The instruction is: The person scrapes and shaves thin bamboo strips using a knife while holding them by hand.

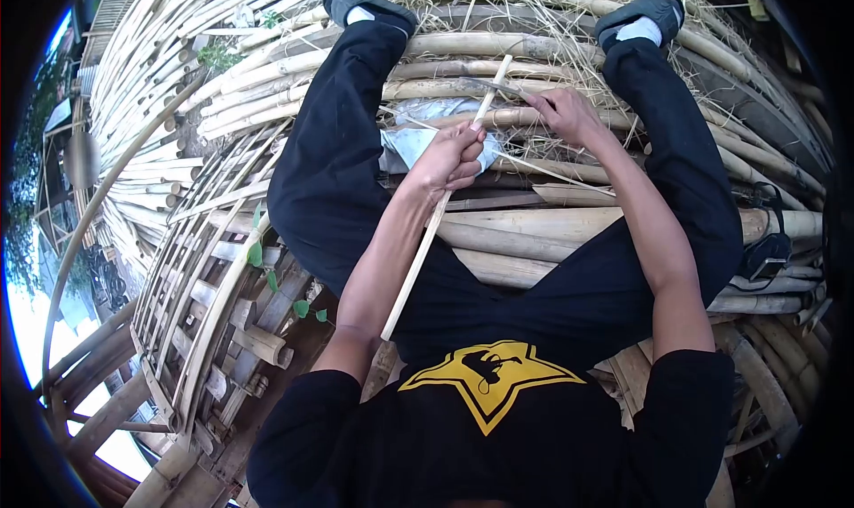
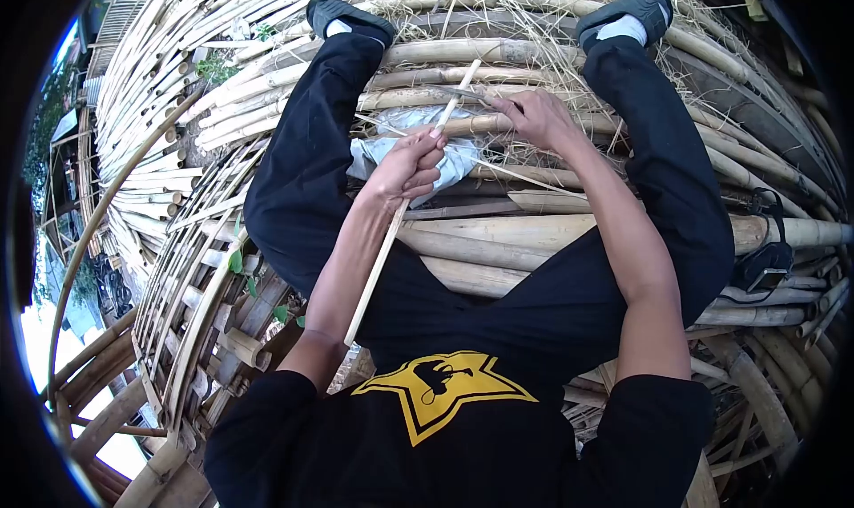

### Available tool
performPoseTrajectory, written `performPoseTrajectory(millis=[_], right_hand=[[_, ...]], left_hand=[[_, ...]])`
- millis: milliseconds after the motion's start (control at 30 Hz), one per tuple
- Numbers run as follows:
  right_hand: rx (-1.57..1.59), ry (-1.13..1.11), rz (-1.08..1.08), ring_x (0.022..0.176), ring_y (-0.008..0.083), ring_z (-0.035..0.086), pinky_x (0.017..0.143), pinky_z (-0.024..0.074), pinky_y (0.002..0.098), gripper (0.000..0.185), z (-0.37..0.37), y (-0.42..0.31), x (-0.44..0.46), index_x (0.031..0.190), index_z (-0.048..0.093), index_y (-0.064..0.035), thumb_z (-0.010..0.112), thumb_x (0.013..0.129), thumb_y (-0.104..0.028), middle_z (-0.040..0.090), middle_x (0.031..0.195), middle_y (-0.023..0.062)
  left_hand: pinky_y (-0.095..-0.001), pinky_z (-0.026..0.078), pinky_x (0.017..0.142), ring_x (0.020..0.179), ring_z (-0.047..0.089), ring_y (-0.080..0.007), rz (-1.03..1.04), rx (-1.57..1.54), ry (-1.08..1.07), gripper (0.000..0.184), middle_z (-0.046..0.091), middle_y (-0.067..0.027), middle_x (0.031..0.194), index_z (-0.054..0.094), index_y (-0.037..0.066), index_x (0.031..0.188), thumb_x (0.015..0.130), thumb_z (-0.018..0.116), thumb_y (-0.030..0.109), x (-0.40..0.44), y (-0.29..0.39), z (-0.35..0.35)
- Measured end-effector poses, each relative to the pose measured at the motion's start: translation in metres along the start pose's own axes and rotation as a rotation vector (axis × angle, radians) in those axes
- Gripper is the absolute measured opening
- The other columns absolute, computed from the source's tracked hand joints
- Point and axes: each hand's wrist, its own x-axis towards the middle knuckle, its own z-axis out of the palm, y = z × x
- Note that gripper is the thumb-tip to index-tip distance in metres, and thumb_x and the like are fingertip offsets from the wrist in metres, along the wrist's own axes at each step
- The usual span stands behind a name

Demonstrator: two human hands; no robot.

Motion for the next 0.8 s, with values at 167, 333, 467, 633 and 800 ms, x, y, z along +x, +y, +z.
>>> performPoseTrajectory(millis=[167,333,467,633,800], right_hand=[[-0.221,0.115,0.037,0.073,0.0437,0.060,0.069,0.0459,0.0510,0.061,0.014,0.031,0.009,0.071,0.063,-0.0022,0.040,0.093,-0.054,0.061,0.070,0.0250],[-0.158,0.236,0.412,0.079,0.0428,0.062,0.069,0.0446,0.0507,0.064,-0.036,0.127,0.018,0.079,0.065,0.0016,0.035,0.096,-0.052,0.060,0.073,0.0284],[0.062,0.239,0.225,0.064,0.0419,0.055,0.063,0.0410,0.0478,0.064,-0.024,0.027,0.017,0.074,0.058,0.0054,0.039,0.095,-0.052,0.055,0.066,0.0265],[-0.008,0.046,-0.022,0.063,0.0420,0.053,0.062,0.0408,0.0470,0.056,0.004,-0.011,0.017,0.074,0.059,0.0036,0.045,0.095,-0.046,0.055,0.065,0.0255],[-0.130,0.125,0.099,0.076,0.0452,0.059,0.071,0.0456,0.0523,0.067,0.008,0.019,0.016,0.072,0.063,0.0011,0.040,0.092,-0.058,0.061,0.073,0.0269]], left_hand=[[-0.0188,0.016,0.026,0.032,0.020,-0.0018,-0.003,-0.065,-0.010,0.022,0.025,0.0074,0.052,0.044,0.009,0.086,0.102,0.040,0.024,0.015,-0.004,-0.005],[-0.0179,0.015,0.027,0.033,0.019,-0.0012,0.005,-0.111,-0.009,0.020,0.023,0.0076,0.052,0.044,0.010,0.089,0.102,0.039,0.025,-0.019,0.001,-0.014],[-0.0183,0.015,0.027,0.033,0.019,-0.0014,0.038,-0.070,-0.023,0.020,0.023,0.0076,0.052,0.044,0.010,0.089,0.102,0.039,0.024,-0.004,0.011,-0.016],[-0.0180,0.015,0.027,0.033,0.019,-0.0014,0.034,-0.064,-0.045,0.021,0.024,0.0076,0.052,0.045,0.010,0.089,0.102,0.038,0.024,-0.004,0.015,-0.010],[-0.0182,0.015,0.026,0.032,0.020,-0.0012,0.024,-0.071,-0.062,0.020,0.024,0.0075,0.052,0.045,0.009,0.089,0.102,0.039,0.024,-0.010,0.009,-0.004]])
